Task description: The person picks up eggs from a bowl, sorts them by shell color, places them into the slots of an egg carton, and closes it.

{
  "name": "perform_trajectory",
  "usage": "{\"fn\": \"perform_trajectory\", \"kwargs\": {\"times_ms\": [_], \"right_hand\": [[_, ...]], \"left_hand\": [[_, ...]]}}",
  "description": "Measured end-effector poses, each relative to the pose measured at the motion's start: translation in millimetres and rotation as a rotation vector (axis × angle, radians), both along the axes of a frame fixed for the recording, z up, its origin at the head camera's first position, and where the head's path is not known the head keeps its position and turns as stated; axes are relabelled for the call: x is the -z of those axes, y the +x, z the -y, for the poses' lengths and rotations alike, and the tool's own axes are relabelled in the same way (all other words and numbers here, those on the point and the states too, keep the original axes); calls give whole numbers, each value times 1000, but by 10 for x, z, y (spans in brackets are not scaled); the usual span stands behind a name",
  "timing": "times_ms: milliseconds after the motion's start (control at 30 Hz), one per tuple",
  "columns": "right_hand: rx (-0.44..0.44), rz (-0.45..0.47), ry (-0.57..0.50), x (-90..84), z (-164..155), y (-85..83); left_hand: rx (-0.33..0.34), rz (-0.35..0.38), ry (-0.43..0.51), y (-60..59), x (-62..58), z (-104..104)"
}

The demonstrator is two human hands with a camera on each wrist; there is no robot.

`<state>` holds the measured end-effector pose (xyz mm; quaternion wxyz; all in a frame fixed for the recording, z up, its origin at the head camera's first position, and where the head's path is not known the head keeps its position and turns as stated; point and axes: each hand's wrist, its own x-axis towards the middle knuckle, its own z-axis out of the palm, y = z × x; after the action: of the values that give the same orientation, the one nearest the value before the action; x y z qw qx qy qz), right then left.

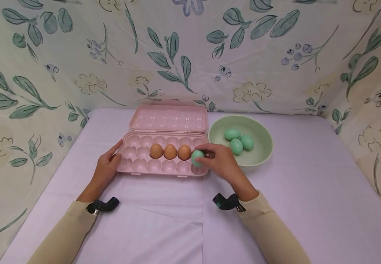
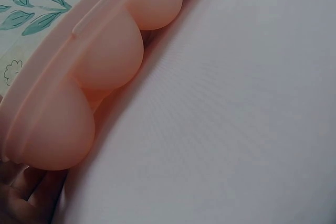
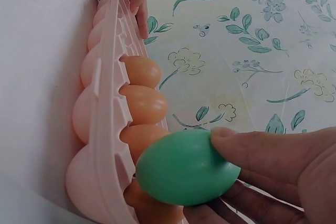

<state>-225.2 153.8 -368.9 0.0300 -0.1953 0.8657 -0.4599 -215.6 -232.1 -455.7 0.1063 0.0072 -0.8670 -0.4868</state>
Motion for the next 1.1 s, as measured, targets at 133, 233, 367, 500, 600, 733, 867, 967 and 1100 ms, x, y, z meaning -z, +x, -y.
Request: {"fn": "perform_trajectory", "kwargs": {"times_ms": [133,233,367,500,600,733,867,967,1100], "right_hand": [[5,-25,14,0,21,20],[7,-31,24,-6,37,41],[27,-23,66,-1,61,64],[48,-21,131,32,80,69],[59,-22,174,48,93,72],[60,-23,207,54,113,84],[51,-30,226,65,127,83],[46,-31,228,66,133,85],[31,-48,220,66,138,99]], "left_hand": [[-1,0,5,-2,5,5],[-5,3,3,-3,6,6],[-7,10,0,-4,5,4],[-2,-2,11,-4,-2,2],[6,-14,20,-1,-9,2],[11,-14,21,7,-15,0],[8,-17,18,7,-17,-3],[6,-18,19,6,-18,-6],[7,-9,25,10,-23,-12]]}}
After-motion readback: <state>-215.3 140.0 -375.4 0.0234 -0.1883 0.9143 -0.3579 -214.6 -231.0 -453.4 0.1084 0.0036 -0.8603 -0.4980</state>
